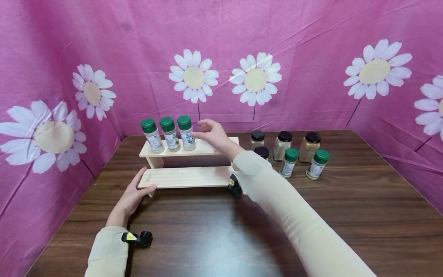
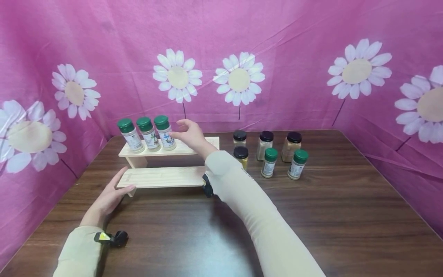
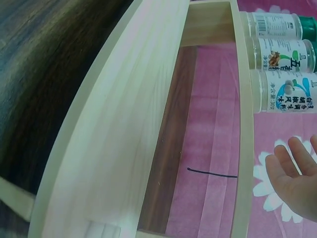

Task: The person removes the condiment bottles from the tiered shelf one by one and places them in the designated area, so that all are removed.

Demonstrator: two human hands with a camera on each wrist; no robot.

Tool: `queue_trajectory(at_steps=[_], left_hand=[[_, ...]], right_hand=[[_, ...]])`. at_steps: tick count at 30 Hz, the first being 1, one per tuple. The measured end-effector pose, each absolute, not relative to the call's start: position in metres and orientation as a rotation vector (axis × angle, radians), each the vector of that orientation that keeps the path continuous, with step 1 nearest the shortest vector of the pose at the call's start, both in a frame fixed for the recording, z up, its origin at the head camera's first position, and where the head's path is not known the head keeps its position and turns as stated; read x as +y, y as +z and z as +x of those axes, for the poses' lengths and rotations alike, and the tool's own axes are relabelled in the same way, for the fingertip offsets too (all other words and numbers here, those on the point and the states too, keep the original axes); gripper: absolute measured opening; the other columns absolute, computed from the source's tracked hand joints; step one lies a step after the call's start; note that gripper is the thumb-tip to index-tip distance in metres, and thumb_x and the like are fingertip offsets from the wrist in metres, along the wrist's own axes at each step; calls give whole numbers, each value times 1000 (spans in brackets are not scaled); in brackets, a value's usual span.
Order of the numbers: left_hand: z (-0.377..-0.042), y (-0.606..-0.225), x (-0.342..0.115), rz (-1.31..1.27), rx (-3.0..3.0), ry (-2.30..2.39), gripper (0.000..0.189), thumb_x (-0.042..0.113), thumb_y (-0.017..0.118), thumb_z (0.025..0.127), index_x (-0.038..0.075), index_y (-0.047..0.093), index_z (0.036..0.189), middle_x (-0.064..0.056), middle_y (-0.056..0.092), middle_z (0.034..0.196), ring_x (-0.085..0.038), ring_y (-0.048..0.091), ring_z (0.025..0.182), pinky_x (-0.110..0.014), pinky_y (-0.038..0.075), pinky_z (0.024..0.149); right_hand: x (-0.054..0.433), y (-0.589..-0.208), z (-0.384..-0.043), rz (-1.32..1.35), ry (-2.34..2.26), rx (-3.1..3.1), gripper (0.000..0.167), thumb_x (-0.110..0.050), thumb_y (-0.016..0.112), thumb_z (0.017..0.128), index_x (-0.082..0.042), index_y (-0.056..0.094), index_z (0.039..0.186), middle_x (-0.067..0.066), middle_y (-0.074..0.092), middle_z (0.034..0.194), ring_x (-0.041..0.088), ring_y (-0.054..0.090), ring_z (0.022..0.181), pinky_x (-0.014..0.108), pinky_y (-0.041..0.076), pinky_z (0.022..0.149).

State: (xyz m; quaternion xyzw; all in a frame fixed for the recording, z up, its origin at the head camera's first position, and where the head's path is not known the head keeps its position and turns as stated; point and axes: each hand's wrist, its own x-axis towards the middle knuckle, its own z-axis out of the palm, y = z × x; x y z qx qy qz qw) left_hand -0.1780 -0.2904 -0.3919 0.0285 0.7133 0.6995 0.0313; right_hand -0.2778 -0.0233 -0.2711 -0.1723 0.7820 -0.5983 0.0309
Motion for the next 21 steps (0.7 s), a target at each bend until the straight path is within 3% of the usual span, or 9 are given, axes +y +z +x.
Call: queue_trajectory(at_steps=[21], left_hand=[[-179, -393, -291, 68, 2202, 2134, 84, 2, 59, 79, 7, 0, 138, -18, 4, 140, -27, 15, 121, -36, 13, 100]], right_hand=[[-50, -271, -277, -522, -1841, 2396, 51, -13, 68, 74, -5, 48, 120, 11, 57, 102, 18, 52, 94, 29, 42, 78]])
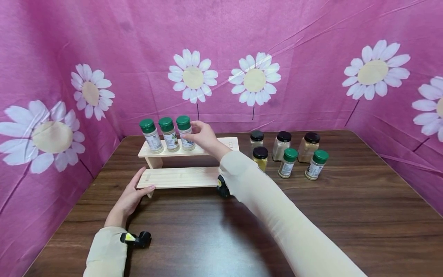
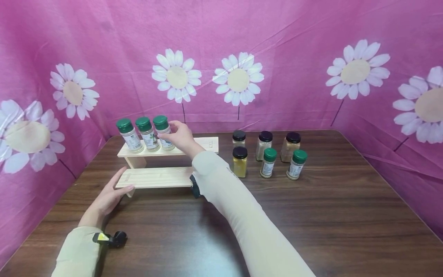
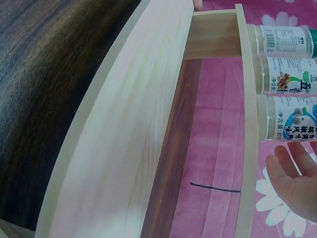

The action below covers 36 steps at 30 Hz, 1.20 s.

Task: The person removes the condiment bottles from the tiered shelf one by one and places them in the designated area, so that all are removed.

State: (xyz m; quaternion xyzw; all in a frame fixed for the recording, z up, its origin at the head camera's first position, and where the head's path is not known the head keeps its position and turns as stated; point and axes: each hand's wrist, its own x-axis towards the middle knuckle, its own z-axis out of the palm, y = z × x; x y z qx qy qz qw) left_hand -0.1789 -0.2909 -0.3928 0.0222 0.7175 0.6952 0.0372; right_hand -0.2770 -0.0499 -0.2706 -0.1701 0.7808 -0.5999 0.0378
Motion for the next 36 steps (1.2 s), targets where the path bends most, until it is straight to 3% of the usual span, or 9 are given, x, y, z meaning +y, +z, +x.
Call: queue_trajectory(at_steps=[12, 36], left_hand=[[-178, -391, -291, 56, 2215, 2117, 84, 4, 59, 80, 8, 0, 139, -18, 5, 140, -27, 15, 121, -38, 13, 100], [-177, -390, -289, 56, 2211, 2132, 82, 1, 57, 80, 8, 0, 139, -17, 7, 139, -23, 19, 119, -30, 18, 98]], right_hand=[[-57, -271, -276, -529, -1911, 2400, 40, -13, 69, 73, -3, 54, 109, 6, 61, 87, 14, 56, 79, 25, 44, 72], [-35, -259, -272, -410, -1932, 2358, 44, -11, 68, 74, -4, 51, 114, 10, 58, 97, 20, 53, 88, 31, 44, 75]])
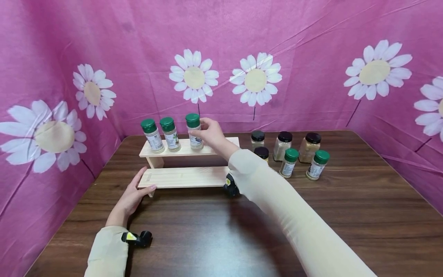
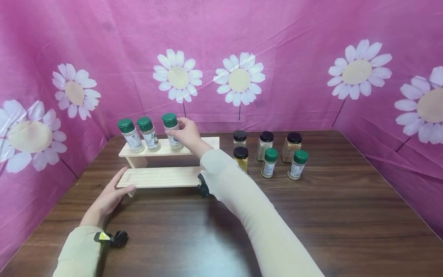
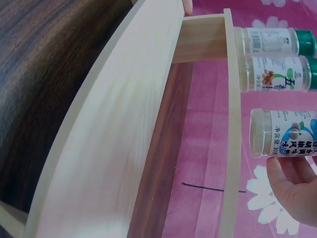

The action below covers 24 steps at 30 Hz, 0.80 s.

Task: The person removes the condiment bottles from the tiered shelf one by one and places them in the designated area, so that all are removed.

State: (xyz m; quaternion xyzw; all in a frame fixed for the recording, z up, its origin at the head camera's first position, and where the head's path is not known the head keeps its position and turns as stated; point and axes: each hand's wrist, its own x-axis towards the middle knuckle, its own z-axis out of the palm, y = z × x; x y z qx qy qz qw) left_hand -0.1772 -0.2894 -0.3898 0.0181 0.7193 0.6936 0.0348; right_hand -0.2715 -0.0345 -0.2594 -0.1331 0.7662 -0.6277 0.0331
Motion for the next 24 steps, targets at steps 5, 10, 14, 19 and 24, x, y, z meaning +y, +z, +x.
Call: queue_trajectory(at_steps=[5, 10, 14, 19, 24], left_hand=[[-177, -389, -289, 67, 2216, 2126, 82, 2, 57, 80, 8, 0, 139, -18, 6, 139, -22, 20, 119, -29, 18, 98], [-177, -391, -290, 59, 2214, 2124, 83, 2, 58, 79, 8, 1, 139, -18, 7, 139, -23, 19, 119, -30, 18, 98], [-176, -391, -290, 49, 2221, 2109, 83, 3, 59, 79, 8, 0, 139, -18, 6, 139, -25, 17, 120, -34, 15, 99], [-177, -391, -290, 53, 2212, 2123, 83, 3, 59, 79, 8, 1, 139, -18, 6, 139, -24, 18, 120, -34, 15, 99], [-177, -392, -291, 65, 2211, 2126, 84, 3, 59, 79, 7, 1, 138, -19, 6, 139, -23, 19, 119, -28, 18, 98]], right_hand=[[-23, -258, -271, -411, -1949, 2349, 45, -11, 68, 74, -4, 51, 115, 10, 57, 99, 21, 53, 91, 33, 42, 79], [-12, -258, -270, -390, -1940, 2374, 45, -11, 68, 74, -4, 51, 115, 10, 57, 100, 21, 53, 91, 34, 40, 82], [-3, -256, -269, -360, -1950, 2371, 44, -11, 68, 74, -5, 52, 114, 10, 56, 100, 21, 52, 92, 34, 40, 82], [11, -255, -269, -356, -1942, 2386, 42, -13, 67, 75, -6, 52, 114, 9, 56, 101, 21, 51, 94, 35, 39, 83], [28, -257, -269, -366, -1940, 2376, 41, -14, 66, 76, -7, 52, 114, 9, 56, 102, 20, 51, 94, 36, 38, 83]])
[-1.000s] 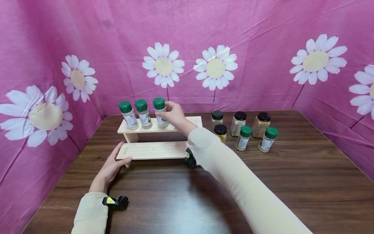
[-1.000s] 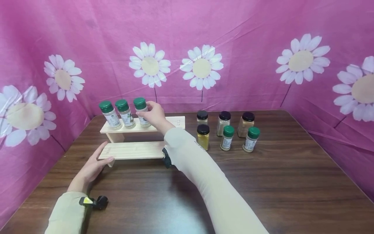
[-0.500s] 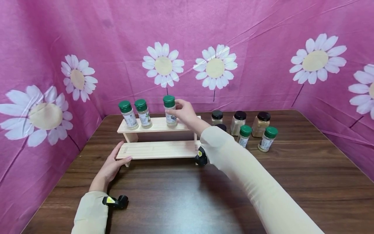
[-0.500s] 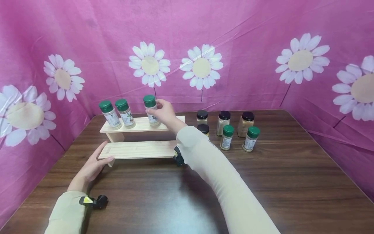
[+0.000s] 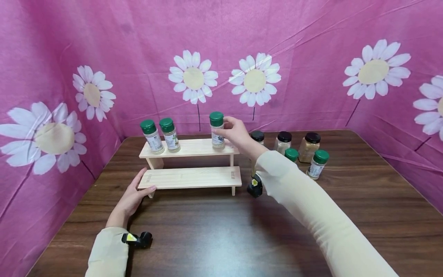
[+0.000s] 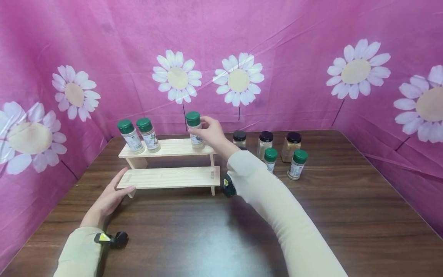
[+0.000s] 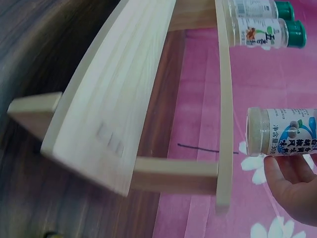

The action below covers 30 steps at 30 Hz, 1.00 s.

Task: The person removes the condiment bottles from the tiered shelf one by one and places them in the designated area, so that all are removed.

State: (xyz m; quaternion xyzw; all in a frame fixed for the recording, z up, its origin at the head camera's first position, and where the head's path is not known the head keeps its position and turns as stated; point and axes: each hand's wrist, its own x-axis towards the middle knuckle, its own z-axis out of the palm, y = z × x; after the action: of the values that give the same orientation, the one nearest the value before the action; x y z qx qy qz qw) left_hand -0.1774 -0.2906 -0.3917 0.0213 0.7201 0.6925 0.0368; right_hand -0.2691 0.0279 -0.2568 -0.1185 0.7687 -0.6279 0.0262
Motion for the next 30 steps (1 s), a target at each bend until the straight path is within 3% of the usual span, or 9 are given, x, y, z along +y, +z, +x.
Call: queue_trajectory(at_steps=[15, 30], left_hand=[[-178, -389, -290, 48, 2201, 2127, 83, 1, 57, 80, 8, -1, 139, -19, 6, 139, -27, 14, 122, -37, 11, 100], [-178, -390, -290, 48, 2204, 2132, 83, 1, 57, 80, 7, 0, 138, -18, 5, 140, -26, 14, 122, -35, 13, 100]], right_hand=[[72, -253, -265, -374, -1936, 2414, 42, -12, 64, 77, -1, 49, 115, 17, 54, 106, 25, 50, 96, 39, 39, 84], [112, -255, -250, -348, -2002, 2349, 46, -13, 66, 76, -3, 48, 117, 16, 52, 109, 25, 48, 99, 41, 39, 84]])
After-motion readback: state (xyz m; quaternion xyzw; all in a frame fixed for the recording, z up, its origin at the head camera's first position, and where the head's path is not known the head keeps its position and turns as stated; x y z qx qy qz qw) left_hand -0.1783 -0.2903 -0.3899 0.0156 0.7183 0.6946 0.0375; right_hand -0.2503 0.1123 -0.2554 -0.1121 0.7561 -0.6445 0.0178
